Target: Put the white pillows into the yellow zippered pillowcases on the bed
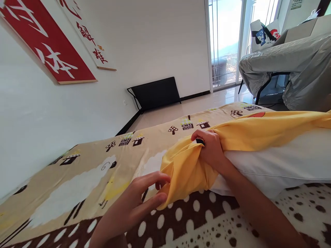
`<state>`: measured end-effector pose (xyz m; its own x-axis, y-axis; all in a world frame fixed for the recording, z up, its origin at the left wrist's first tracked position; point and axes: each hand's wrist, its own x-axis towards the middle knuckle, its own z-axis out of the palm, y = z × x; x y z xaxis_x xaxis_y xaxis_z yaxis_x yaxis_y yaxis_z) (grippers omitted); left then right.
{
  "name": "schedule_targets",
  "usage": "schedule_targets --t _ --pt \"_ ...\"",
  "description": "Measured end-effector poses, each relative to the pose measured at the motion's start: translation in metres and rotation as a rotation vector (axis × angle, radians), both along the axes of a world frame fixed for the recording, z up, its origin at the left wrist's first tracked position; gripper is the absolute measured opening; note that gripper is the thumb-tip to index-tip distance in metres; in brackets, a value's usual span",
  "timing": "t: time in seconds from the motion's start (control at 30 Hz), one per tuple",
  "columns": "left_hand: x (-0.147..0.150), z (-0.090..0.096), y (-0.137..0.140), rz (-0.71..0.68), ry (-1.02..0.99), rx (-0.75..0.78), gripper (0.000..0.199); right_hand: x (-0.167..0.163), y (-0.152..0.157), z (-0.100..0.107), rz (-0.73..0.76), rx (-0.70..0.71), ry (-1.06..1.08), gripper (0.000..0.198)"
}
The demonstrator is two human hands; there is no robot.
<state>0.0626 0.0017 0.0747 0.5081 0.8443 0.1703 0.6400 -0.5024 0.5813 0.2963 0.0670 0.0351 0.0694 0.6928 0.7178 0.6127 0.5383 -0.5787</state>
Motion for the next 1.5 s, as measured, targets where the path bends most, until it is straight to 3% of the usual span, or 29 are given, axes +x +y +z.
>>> schedule_targets --t 0.1,0.2,0.3,0.37,0.43,0.53,0.6,0.67,0.77,0.87,1.0,1.07,1.23,1.4,1.5 --pt "-0.006 0.002 -0.006 -0.011 -0.104 -0.027 0.017 0.0 0.0 0.0 0.008 0.007 0.007 0.008" --pt "-0.009 0.001 -0.006 0.042 -0.164 -0.172 0.019 0.001 0.001 0.0 0.022 0.008 0.023 0.008" --pt "-0.004 0.0 -0.003 0.136 -0.012 -0.47 0.018 0.0 0.001 0.0 0.032 0.01 0.034 0.008" --pt "0.003 -0.002 -0.001 0.113 0.118 -0.531 0.027 0.0 0.001 -0.001 0.031 0.006 0.03 0.008" --pt "0.011 -0.006 0.001 0.076 0.188 -0.391 0.031 0.0 0.001 -0.001 0.028 0.003 0.024 0.009" --pt "0.02 -0.015 0.007 0.103 0.274 -0.132 0.02 0.0 0.001 -0.002 0.027 0.013 0.025 0.008" --pt "0.024 -0.021 0.012 0.096 0.301 -0.064 0.009 0.0 0.002 -0.003 0.028 0.022 0.027 0.008" --pt "0.024 -0.022 0.017 0.05 0.286 -0.043 0.01 0.0 0.002 -0.003 0.026 0.031 0.025 0.007" --pt "0.018 -0.019 0.022 0.02 0.123 -0.015 0.014 0.001 0.001 -0.002 0.013 0.043 0.042 0.007" --pt "0.012 -0.02 0.023 0.057 -0.238 -0.009 0.008 0.003 -0.01 0.006 0.008 0.086 0.071 0.011" --pt "0.019 -0.03 0.021 0.242 -0.773 -0.038 0.013 0.006 -0.048 0.027 0.052 0.219 -0.01 0.036" --pt "0.028 -0.032 0.019 0.344 -0.957 -0.008 0.017 0.006 -0.073 0.037 0.108 0.275 -0.082 0.039" --pt "0.045 -0.025 0.012 0.413 -1.018 0.12 0.011 0.005 -0.119 0.044 0.198 0.347 -0.191 0.022" --pt "0.041 -0.031 0.024 0.444 -1.079 0.07 0.029 0.009 -0.131 0.037 0.124 0.538 -0.083 0.023" --pt "0.035 -0.042 0.038 0.501 -1.131 0.03 0.035 0.011 -0.131 0.04 0.11 0.482 -0.077 0.026"
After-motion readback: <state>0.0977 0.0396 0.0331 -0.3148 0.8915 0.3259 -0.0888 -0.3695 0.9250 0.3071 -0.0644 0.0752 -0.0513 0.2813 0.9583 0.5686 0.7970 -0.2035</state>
